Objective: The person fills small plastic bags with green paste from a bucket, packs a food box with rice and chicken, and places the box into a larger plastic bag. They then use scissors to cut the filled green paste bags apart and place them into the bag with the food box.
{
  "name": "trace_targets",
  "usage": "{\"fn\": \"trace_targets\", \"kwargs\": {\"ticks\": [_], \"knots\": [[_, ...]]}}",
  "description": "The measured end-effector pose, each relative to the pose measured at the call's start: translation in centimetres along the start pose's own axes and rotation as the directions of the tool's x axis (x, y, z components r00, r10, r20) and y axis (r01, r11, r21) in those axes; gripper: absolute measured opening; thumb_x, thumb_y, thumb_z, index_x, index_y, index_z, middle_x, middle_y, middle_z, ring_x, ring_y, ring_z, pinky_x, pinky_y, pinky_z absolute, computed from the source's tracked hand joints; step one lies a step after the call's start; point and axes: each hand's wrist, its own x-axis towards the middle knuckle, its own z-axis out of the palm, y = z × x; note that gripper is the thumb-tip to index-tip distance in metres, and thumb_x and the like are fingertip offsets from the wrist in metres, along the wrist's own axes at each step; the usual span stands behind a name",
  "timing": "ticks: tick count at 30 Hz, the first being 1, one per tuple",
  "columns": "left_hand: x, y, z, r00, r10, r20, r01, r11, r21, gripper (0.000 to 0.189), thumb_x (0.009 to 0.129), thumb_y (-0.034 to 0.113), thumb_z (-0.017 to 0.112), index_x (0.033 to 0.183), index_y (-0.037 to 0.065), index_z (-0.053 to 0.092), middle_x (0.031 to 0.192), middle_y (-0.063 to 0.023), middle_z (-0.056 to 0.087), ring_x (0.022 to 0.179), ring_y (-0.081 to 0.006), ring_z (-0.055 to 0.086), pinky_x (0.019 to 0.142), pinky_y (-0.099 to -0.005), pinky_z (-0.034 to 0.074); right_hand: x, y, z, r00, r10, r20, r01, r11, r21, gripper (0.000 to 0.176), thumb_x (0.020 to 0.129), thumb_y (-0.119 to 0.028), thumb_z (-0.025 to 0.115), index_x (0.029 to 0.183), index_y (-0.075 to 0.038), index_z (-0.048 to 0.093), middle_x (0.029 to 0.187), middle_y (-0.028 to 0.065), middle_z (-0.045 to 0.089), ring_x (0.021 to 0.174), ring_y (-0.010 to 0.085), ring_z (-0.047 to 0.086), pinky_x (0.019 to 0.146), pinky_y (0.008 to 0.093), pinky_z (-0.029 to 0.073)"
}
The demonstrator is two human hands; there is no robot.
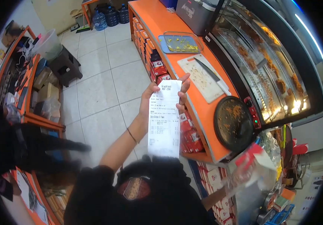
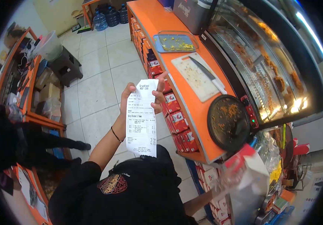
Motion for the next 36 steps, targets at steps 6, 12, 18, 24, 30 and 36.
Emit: {"fn": "trace_targets", "kwargs": {"ticks": [6,12,18,24,30,36], "knots": [[7.3,13.4,-1.6,0.999,0.033,-0.004,-0.033,0.999,0.01,0.091,0.067,0.024,0.056,0.148,0.006,0.018,0.129,-0.0101,0.051,0.093,-0.0177,0.052,0.078,-0.0317,0.043,-1.3,-13.9,23.5,0.801,-0.18,0.571,0.289,0.952,-0.104,0.03,0.095,-0.029,0.05,0.088,-0.002,0.059,0.067,0.0233,0.059,0.063,0.0409,0.06,0.055,0.0472,0.045],[14.5,29.2,-1.2,0.937,0.236,-0.258,-0.048,0.817,0.575,0.08,0.072,0.017,0.056,0.145,0.003,0.028,0.128,-0.0117,0.055,0.096,-0.0185,0.057,0.083,-0.032,0.046,-0.7,-13.5,45.1,0.785,0.023,0.619,0.07,0.99,-0.124,0.043,0.086,-0.042,0.057,0.095,-0.001,0.06,0.084,0.025,0.063,0.077,0.0419,0.062,0.065,0.0505,0.047],[20.8,46.0,-3.8,0.846,0.525,-0.091,0.386,-0.487,0.783,0.057,0.089,0.014,0.056,0.141,0.0,0.035,0.11,-0.0137,0.065,0.095,-0.0239,0.064,0.087,-0.0328,0.047,8.1,-18.3,47.7,0.589,0.296,0.752,0.067,0.91,-0.41,0.049,0.08,-0.048,0.061,0.092,-0.001,0.062,0.086,0.0241,0.064,0.083,0.0403,0.062,0.07,0.0474,0.049],[34.9,63.6,-5.3,0.815,0.543,0.203,0.406,-0.785,0.467,0.042,0.093,0.008,0.05,0.132,0.024,0.048,0.079,-0.0226,0.061,0.059,-0.0244,0.063,0.059,-0.0383,0.046,18.9,-34.8,49.1,0.717,0.426,0.552,0.011,0.784,-0.62,0.043,0.085,-0.047,0.057,0.091,-0.005,0.06,0.095,0.0197,0.065,0.092,0.0349,0.061,0.079,0.0449,0.047],[56.4,89.3,-9.8,0.923,0.302,0.238,0.079,-0.754,0.652,0.026,0.093,0.008,0.043,0.107,0.01,0.064,0.064,-0.0085,0.055,0.06,-0.0109,0.052,0.057,-0.0308,0.042,17.9,-47.3,63.5,0.928,0.165,0.334,-0.06,0.951,-0.303,0.031,0.087,-0.032,0.059,0.08,-0.003,0.054,0.069,0.016,0.056,0.069,0.0353,0.055,0.062,0.0474,0.041],[77.3,105.5,-16.1,0.798,0.411,0.441,0.024,-0.752,0.658,0.022,0.089,0.014,0.055,0.107,0.006,0.065,0.105,-0.0164,0.062,0.103,-0.0264,0.053,0.093,-0.0358,0.04,19.7,-60.1,77.9,0.715,0.438,0.544,-0.22,0.881,-0.419,0.031,0.083,-0.034,0.064,0.093,-0.004,0.065,0.084,0.0159,0.066,0.082,0.0329,0.064,0.072,0.0403,0.05]]}}
